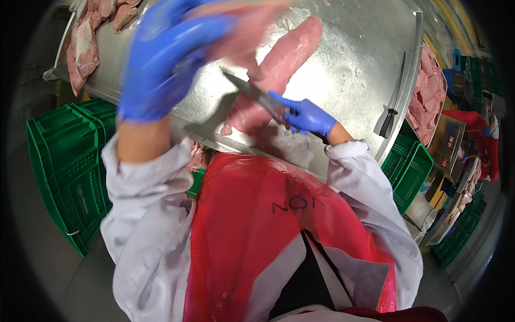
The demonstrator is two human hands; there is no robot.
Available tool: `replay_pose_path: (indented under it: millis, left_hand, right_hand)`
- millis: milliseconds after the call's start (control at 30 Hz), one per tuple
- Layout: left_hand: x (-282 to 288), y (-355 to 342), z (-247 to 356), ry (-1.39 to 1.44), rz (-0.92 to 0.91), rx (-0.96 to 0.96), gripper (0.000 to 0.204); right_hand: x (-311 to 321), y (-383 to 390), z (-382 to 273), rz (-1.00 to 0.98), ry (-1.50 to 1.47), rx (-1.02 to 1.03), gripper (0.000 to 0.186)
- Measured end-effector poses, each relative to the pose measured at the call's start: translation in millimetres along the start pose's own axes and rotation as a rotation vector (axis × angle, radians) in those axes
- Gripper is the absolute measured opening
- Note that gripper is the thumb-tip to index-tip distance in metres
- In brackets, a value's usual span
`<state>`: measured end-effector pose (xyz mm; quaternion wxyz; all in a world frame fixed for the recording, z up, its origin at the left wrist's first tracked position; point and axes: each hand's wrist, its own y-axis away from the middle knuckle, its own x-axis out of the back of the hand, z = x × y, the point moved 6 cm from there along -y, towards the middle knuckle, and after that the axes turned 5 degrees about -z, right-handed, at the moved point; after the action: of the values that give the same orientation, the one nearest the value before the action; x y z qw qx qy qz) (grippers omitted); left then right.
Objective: The person uses a knife to trim fat and cut large pieces of raw meat on a stainless steel table. They repeatedly trim edges, separate lean portions, and place trimmed pieces into green crates while discarding fat.
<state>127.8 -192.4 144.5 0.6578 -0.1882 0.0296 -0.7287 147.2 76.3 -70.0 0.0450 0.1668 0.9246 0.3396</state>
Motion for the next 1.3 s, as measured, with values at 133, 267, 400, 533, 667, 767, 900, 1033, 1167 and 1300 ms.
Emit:
replay_pose_path:
  millis: [133,267,400,533,667,767,900,1033,1167,1300]
  left_hand:
    - [84.7,150.3,55.5,0.219,0.393,0.306,0.04]
    - [124.0,288.7,27.0,0.123,0.529,0.542,0.032]
    - [127.6,373.4,-73.4,-0.591,-0.018,1.175,0.036]
    - [32.8,265.1,-140.0,-0.74,-0.103,0.563,0.044]
    - [-74.7,173.2,-245.7,-0.21,0.084,0.676,0.065]
    - [-142.8,132.3,-268.7,-0.237,0.112,0.554,0.058]
    - [-195.0,121.3,-237.0,-0.242,-0.101,0.469,0.052]
    - [-223.2,117.5,-236.7,-0.059,-0.197,0.48,0.038]
    - [-239.6,110.6,-244.1,-0.013,-0.239,0.498,0.026]
    - [-246.2,113.5,-243.9,0.11,-0.291,0.611,0.019]
  right_hand:
    - [-30.4,39.0,17.8,-0.113,0.117,0.056,0.072]
    - [18.0,24.9,49.7,0.374,-0.129,0.202,0.067]
    - [82.2,-33.2,14.8,0.648,-0.229,0.23,0.074]
    - [133.9,-70.8,32.4,0.971,0.309,0.072,0.075]
    - [104.4,-36.6,13.4,0.983,0.236,-0.108,0.075]
    - [103.1,-14.6,30.1,1.007,0.197,-0.202,0.075]
    - [114.2,10.8,65.9,1.081,0.191,-0.27,0.075]
    - [126.6,21.3,92.6,1.087,0.181,-0.314,0.075]
    - [131.7,22.7,101.3,1.061,0.198,-0.31,0.074]
    - [125.7,28.4,98.2,1.067,0.126,-0.282,0.073]
